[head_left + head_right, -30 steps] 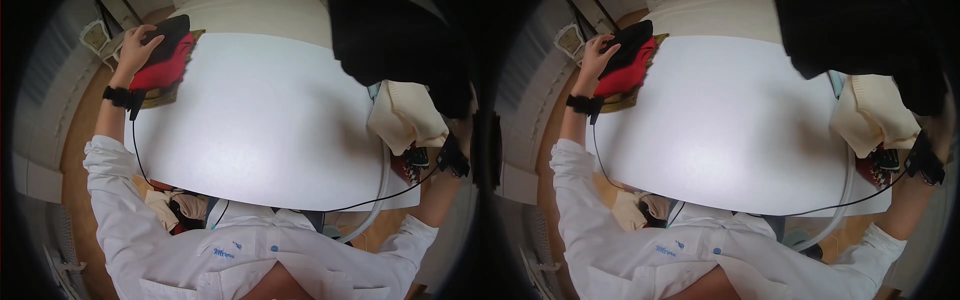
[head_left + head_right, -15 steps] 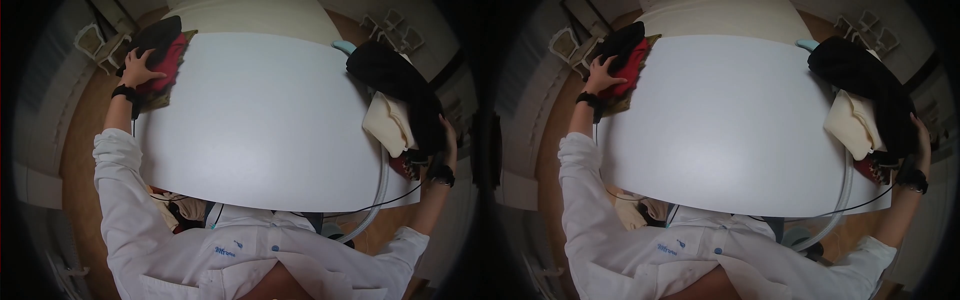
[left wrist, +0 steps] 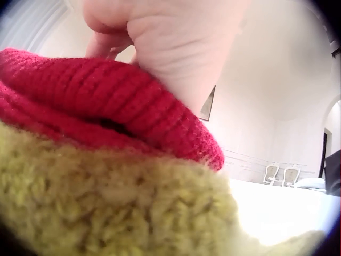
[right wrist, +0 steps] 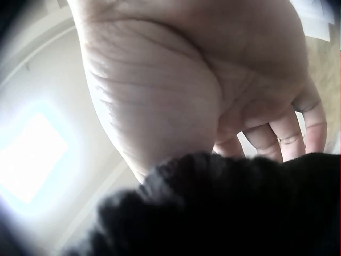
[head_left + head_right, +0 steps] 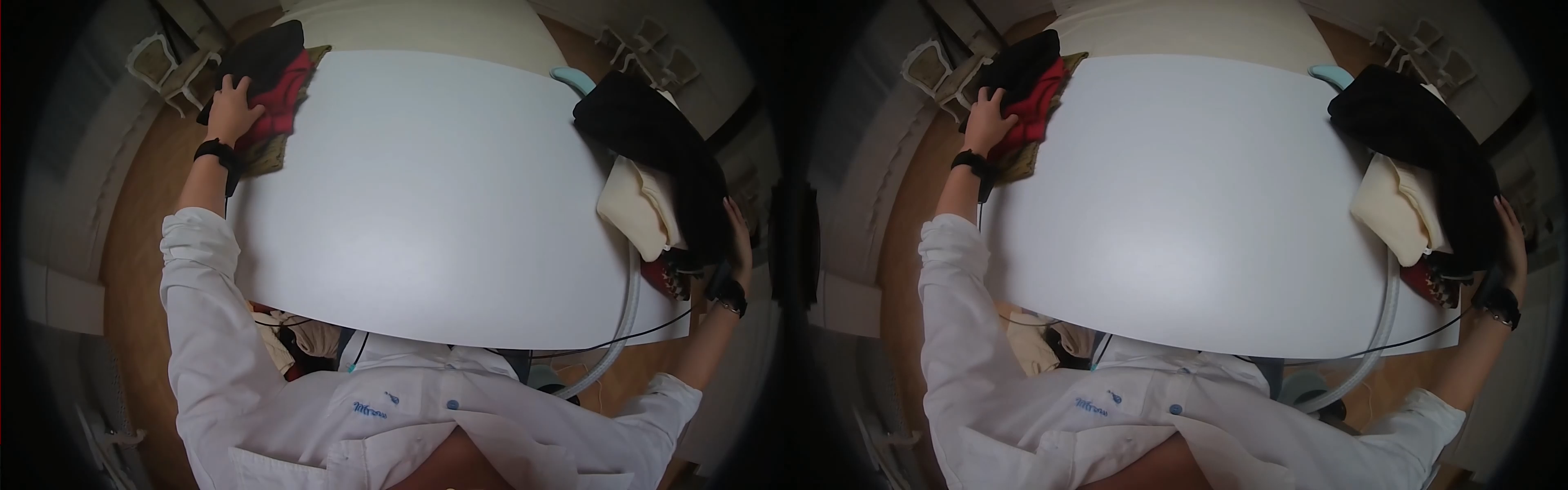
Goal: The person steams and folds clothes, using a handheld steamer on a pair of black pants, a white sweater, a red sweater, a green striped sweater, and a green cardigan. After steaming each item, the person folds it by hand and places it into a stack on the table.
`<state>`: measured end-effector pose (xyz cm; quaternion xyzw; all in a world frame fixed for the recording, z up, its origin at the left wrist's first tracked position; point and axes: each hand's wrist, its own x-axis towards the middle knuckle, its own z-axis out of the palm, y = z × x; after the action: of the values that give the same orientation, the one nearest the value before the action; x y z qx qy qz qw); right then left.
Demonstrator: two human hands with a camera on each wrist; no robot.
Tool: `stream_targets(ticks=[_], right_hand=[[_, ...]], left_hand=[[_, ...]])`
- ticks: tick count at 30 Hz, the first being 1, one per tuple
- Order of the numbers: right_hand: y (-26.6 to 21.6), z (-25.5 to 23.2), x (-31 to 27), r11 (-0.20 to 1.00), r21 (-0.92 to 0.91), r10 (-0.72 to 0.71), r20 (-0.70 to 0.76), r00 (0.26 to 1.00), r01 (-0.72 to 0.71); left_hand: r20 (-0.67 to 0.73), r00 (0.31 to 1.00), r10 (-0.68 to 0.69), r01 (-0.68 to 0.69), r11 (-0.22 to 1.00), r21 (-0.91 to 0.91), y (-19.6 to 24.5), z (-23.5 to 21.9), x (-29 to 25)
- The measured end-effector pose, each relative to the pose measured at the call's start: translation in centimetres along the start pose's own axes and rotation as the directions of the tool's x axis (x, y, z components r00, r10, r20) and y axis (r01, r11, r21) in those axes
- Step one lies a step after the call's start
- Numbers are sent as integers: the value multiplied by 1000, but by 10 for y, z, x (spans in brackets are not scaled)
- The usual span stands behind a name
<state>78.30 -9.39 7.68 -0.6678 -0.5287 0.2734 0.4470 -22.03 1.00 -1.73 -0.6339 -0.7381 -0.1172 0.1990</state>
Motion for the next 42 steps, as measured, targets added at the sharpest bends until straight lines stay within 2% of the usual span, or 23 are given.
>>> stream_targets(ticks=[3, 5, 7, 11, 13, 15, 16, 18, 20, 22, 23, 25, 27, 29, 31, 33, 34, 35, 37, 39, 40, 41, 42], right_hand=[[-23, 9, -16, 996, -76, -50, 3, 999, 50], [-44, 27, -30, 970, -217, -129, -94, 987, 106], [-53, 33, -34, 982, -170, -106, -131, 986, 83], [-83, 28, -41, 901, -415, -258, -289, 922, 122], [-103, 37, -54, 726, -577, -575, -208, 791, 375], [-142, 85, -97, 686, -608, -649, -262, 714, 400], [-165, 116, -127, 689, -611, -662, -313, 681, 389], [-201, 163, -162, 680, -615, -692, -357, 628, 400], [-208, 179, -174, 646, -609, -739, -349, 576, 461], [-211, 194, -184, 643, -540, -763, -385, 520, 543], [-213, 194, -185, 642, -539, -763, -384, 520, 545], [-212, 193, -189, 650, -498, -756, -349, 554, 573], [-207, 190, -186, 639, -483, -767, -340, 544, 599], [-205, 192, -185, 626, -463, -779, -332, 532, 627], [-205, 197, -187, 644, -489, -760, -319, 566, 588], [-200, 199, -185, 638, -476, -764, -290, 576, 606], [-198, 201, -184, 632, -465, -767, -261, 586, 620], [-198, 203, -187, 632, -462, -768, -263, 584, 622], [-197, 209, -196, 680, -450, -716, -238, 656, 579], [-171, 196, -189, 724, -326, -682, -204, 703, 608], [-158, 188, -188, 760, -200, -648, -164, 744, 618], [-159, 192, -194, 762, -205, -646, -165, 746, 614], [-166, 202, -205, 691, -249, -699, 8, 715, 678]], left_hand=[[-6, 1000, -6, 6, 1000, -17, -3, 0, 4], [-28, 999, -19, 19, 1000, -24, -7, 2, 6], [-154, 986, -64, 47, 993, -112, -16, 6, 11], [-275, 949, -154, 109, 979, -173, -38, 12, 21], [-323, 932, -164, 115, 979, -165, -49, 10, 26], [-293, 916, -273, 219, 954, -206, -58, 0, 31], [-396, 876, -276, 180, 948, -262, -70, 7, 34], [-427, 840, -335, 217, 928, -302, -83, 0, 37], [-458, 783, -421, 231, 880, -414, -92, -8, 39], [-397, 785, -475, 239, 824, -513, -99, -24, 38], [-328, 789, -519, 245, 756, -607, -100, -30, 39], [-366, 748, -553, 246, 744, -621, -118, -26, 47], [-307, 786, -537, 182, 675, -715, -110, -45, 42], [-333, 817, -470, 121, 705, -699, -89, -60, 28], [-426, 897, -117, -36, 941, -336, -57, -74, 13], [-235, 961, 146, -214, 931, -297, -13, -87, -19], [26, 954, 297, -284, 932, -226, 3, -97, -25], [131, 898, 419, -393, 900, -187, 15, -98, -34], [267, 855, 445, -355, 876, -326, 32, -107, -41], [225, 905, 360, -205, 835, -510, 19, -100, -28], [226, 947, 229, -53, 803, -594, 7, -94, -15], [243, 970, -30, 183, 747, -639, 22, -109, -16], [218, 970, -109, 221, 771, -597, 0, -96, 4]])
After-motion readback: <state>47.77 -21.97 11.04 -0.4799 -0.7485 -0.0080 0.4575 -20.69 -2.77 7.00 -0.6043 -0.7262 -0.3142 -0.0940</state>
